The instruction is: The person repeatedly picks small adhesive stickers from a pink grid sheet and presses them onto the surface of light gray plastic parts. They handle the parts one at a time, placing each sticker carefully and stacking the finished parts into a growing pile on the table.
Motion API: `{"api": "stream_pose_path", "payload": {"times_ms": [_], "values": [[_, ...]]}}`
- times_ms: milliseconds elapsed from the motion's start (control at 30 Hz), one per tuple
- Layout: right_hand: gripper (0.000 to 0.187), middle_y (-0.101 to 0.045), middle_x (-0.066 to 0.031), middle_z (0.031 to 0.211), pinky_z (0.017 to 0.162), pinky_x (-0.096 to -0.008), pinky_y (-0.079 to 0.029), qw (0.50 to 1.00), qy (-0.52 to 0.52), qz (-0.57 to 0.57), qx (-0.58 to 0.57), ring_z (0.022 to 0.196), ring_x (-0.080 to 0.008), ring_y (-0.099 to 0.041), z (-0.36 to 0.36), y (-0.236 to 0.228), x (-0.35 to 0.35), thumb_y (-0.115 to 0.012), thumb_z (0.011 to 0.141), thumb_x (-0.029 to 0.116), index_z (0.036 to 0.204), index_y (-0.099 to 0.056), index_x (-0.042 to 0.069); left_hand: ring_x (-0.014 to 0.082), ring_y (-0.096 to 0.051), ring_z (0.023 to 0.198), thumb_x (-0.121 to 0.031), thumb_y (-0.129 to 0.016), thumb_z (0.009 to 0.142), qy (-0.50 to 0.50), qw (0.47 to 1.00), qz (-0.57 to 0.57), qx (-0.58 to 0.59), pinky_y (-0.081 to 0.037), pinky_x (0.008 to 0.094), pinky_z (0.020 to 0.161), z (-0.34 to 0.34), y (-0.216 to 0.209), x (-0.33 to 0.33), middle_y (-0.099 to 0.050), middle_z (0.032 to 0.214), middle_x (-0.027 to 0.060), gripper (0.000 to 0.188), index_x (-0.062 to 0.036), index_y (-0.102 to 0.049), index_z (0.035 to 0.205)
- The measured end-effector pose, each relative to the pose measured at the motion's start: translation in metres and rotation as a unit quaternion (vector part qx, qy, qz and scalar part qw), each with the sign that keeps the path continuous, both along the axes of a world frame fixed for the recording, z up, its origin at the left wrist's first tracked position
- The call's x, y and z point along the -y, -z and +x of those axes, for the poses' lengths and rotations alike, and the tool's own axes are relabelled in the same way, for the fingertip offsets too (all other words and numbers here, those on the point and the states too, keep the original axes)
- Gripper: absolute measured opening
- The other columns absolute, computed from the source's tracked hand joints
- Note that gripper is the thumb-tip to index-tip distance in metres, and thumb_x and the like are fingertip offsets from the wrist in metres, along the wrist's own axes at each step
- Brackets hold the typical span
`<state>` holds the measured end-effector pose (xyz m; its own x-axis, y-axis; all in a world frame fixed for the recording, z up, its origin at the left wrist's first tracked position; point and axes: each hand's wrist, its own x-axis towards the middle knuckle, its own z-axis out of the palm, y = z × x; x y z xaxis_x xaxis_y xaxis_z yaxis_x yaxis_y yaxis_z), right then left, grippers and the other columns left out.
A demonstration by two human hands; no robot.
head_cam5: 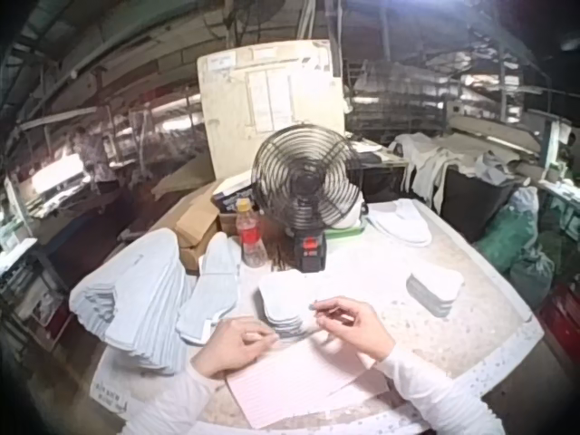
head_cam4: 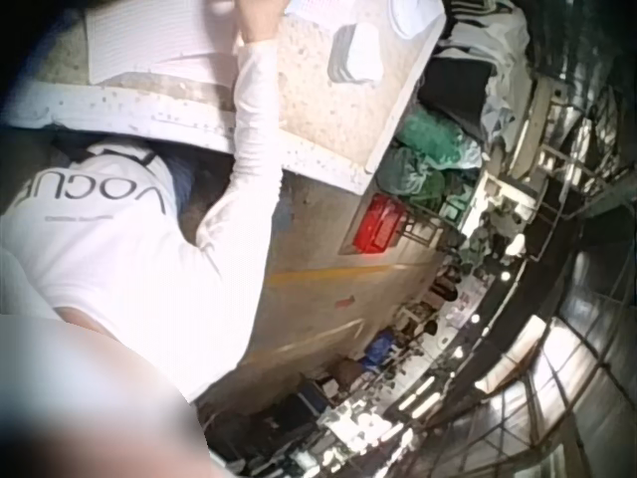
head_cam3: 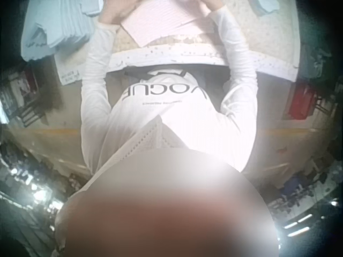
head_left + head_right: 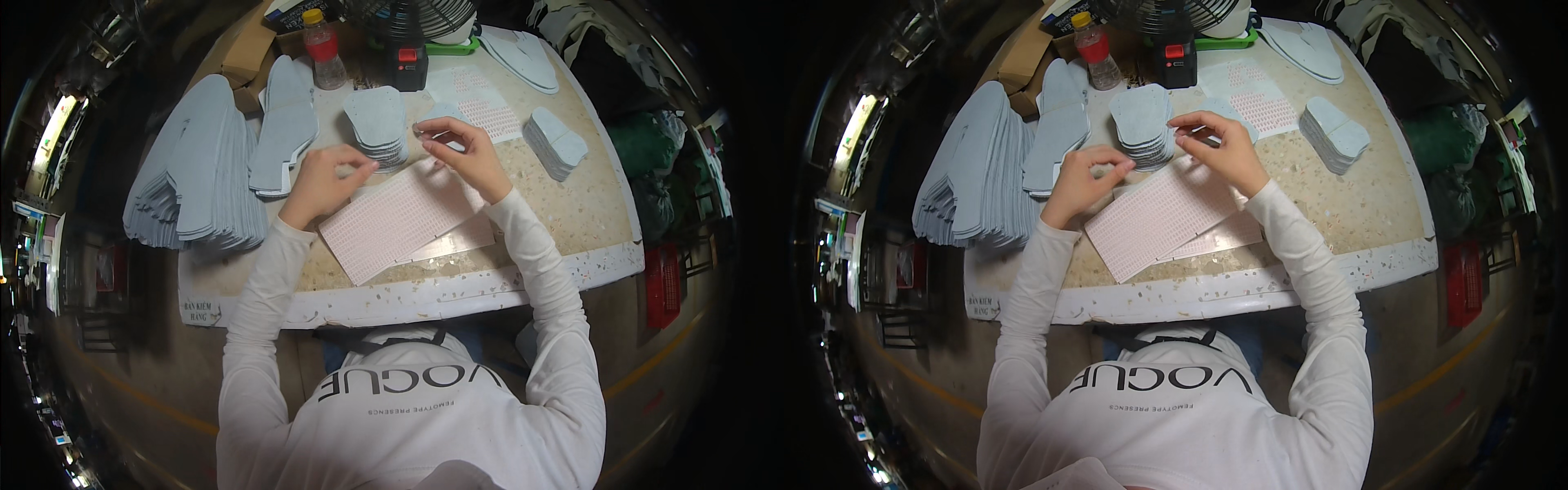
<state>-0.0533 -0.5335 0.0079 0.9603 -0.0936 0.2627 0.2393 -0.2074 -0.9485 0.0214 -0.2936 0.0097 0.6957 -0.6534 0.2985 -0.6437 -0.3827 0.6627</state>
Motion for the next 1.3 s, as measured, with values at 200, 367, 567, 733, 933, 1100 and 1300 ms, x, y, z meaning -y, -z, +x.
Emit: {"api": "stream_pose_path", "payload": {"times_ms": [200,367,567,733,933,1100,1300], "values": [[0.015,-0.070,-0.0075,0.088,0.072,-0.0304,-0.050,0.967,0.068,-0.241,0.039,0.080,-0.0187,-0.064,0.041,-0.012,0.011,-0.074,0.079,0.019,0.086,-0.074,0.006,0.0197,-0.066,0.086,-0.022,-0.076,0.078,0.055,0.995,-0.033,0.074,-0.052,0.0291,0.074,0.040,-0.010,0.035,-0.067,0.099,0.0090,0.029,-0.0033,-0.070,0.100],[0.013,-0.063,-0.0091,0.090,0.077,-0.0389,-0.048,0.934,0.096,-0.331,0.093,0.092,-0.0267,-0.058,0.065,0.004,0.002,-0.075,0.078,0.022,0.081,-0.073,0.009,0.0216,-0.064,0.086,-0.027,-0.082,0.069,0.034,0.988,0.002,0.153,-0.052,0.0299,0.075,0.048,0.000,0.048,-0.063,0.098,0.0081,0.040,-0.0037,-0.067,0.098],[0.010,-0.061,-0.0058,0.091,0.076,-0.0383,-0.048,0.913,0.128,-0.358,0.145,0.091,-0.0264,-0.057,0.061,0.016,-0.007,-0.075,0.076,0.018,0.081,-0.072,0.010,0.0248,-0.065,0.085,-0.029,-0.082,0.067,0.029,0.991,-0.002,0.133,-0.052,0.0338,0.076,0.048,0.000,0.046,-0.064,0.095,0.0084,0.039,-0.0041,-0.067,0.094],[0.013,-0.062,-0.0051,0.088,0.074,-0.0359,-0.048,0.901,0.182,-0.360,0.157,0.088,-0.0251,-0.058,0.065,0.014,-0.006,-0.076,0.073,0.016,0.083,-0.072,0.008,0.0266,-0.066,0.086,-0.025,-0.078,0.071,0.032,0.997,-0.031,0.066,-0.052,0.0358,0.076,0.050,-0.003,0.045,-0.065,0.093,0.0096,0.031,-0.0053,-0.068,0.093],[0.014,-0.065,-0.0066,0.086,0.073,-0.0344,-0.048,0.955,0.099,-0.260,0.105,0.086,-0.0239,-0.061,0.070,0.019,0.003,-0.077,0.075,0.018,0.082,-0.074,0.006,0.0188,-0.063,0.073,-0.016,-0.073,0.077,0.054,0.988,-0.048,0.140,-0.050,0.0292,0.065,0.057,-0.004,0.042,-0.066,0.094,0.0063,0.025,-0.0058,-0.065,0.098],[0.014,-0.065,-0.0077,0.084,0.072,-0.0365,-0.049,0.976,0.092,-0.185,0.067,0.083,-0.0262,-0.060,0.069,0.022,-0.005,-0.076,0.074,0.019,0.079,-0.074,0.007,0.0178,-0.062,0.070,-0.022,-0.081,0.070,0.054,0.992,-0.016,0.111,-0.049,0.0288,0.062,0.054,-0.003,0.041,-0.065,0.091,0.0055,0.033,-0.0053,-0.065,0.094],[0.009,-0.065,-0.0046,0.084,0.071,-0.0353,-0.051,0.896,0.157,-0.373,0.181,0.085,-0.0239,-0.060,0.062,0.018,-0.016,-0.075,0.074,0.017,0.080,-0.075,0.010,0.0172,-0.061,0.067,-0.023,-0.083,0.068,0.046,0.994,-0.016,0.101,-0.049,0.0286,0.061,0.052,-0.006,0.041,-0.064,0.090,0.0048,0.035,-0.0054,-0.065,0.092]]}}
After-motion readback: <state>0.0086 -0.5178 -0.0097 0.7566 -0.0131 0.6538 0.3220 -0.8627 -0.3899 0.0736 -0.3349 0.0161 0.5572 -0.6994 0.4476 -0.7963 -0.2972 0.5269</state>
